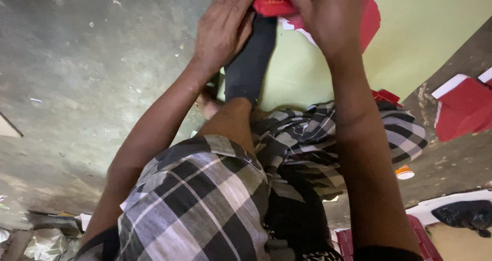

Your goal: The person sits on the floor and repeatedly folds small red and white paper packets by hand. They pick up a packet, fold it in half, press the crease, and place it into a growing stack on a light green mat. The process is repeated continuously.

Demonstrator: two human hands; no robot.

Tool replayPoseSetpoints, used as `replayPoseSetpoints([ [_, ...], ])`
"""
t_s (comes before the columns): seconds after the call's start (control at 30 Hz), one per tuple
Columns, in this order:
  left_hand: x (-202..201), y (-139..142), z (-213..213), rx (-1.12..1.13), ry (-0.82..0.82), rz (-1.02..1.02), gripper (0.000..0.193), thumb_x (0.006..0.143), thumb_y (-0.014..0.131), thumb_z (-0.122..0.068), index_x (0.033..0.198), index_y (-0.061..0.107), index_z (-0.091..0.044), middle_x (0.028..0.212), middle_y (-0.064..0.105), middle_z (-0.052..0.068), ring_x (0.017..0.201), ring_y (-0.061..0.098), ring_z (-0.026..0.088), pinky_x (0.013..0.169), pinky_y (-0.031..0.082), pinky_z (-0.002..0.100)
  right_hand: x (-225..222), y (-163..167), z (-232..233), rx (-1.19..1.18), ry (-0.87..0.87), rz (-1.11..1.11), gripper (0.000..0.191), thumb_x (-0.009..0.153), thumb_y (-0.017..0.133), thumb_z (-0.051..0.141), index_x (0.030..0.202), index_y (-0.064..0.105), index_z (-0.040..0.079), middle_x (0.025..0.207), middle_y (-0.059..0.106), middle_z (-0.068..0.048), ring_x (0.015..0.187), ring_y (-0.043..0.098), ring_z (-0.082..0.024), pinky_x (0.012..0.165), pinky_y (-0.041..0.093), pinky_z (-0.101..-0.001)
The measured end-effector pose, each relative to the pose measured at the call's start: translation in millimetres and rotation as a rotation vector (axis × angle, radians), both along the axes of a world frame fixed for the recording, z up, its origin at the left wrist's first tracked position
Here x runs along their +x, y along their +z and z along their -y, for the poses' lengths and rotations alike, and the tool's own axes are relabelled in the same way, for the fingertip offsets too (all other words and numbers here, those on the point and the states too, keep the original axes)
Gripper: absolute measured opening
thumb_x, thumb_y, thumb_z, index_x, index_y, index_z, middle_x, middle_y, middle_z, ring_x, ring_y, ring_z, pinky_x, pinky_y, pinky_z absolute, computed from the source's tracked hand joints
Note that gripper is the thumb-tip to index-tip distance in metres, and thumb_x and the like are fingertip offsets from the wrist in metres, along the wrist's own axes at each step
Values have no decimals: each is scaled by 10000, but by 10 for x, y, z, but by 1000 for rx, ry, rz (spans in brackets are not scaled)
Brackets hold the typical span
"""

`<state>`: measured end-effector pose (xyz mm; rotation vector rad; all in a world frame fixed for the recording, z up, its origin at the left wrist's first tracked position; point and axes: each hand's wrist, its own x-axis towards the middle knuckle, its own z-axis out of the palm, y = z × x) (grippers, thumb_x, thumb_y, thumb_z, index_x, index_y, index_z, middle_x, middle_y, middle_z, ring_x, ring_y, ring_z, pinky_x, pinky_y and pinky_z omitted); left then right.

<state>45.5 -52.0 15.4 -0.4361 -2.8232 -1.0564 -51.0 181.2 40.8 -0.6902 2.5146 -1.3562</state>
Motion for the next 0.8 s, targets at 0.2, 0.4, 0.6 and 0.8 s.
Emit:
replayPoseSetpoints([
  [0.2,6,7,-22,1,42,12,490,1032,771,-23,1473,558,-21,1521,559,145,1397,580,320,1165,504,415,-24,-11,48,78,-40,11,239,1078,796,152,962,670,-15,761,624,-82,667,619,-149,611,471,-320],
  [0.4,12,26,-17,24,66,40,450,1049,764,-39,1455,569,-50,1544,543,112,1423,583,299,1193,506,404,-22,10,53,83,-77,-24,174,1042,764,120,971,648,12,733,576,-88,625,559,-194,563,437,-323],
  [0.6,13,39,-6,26,96,25,463,1063,761,-34,1480,564,-73,1535,550,99,1413,604,281,1185,528,389,-57,5,86,305,-43,-222,276,1052,821,214,907,647,56,704,593,-79,584,565,-219,533,439,-342],
  [0.8,-17,41,-17,10,95,-16,457,1036,768,-48,1452,581,-85,1495,571,97,1349,633,303,1138,535,392,-66,-38,91,139,-52,118,234,1027,811,189,978,672,8,789,667,-101,666,636,-215,620,498,-332],
])
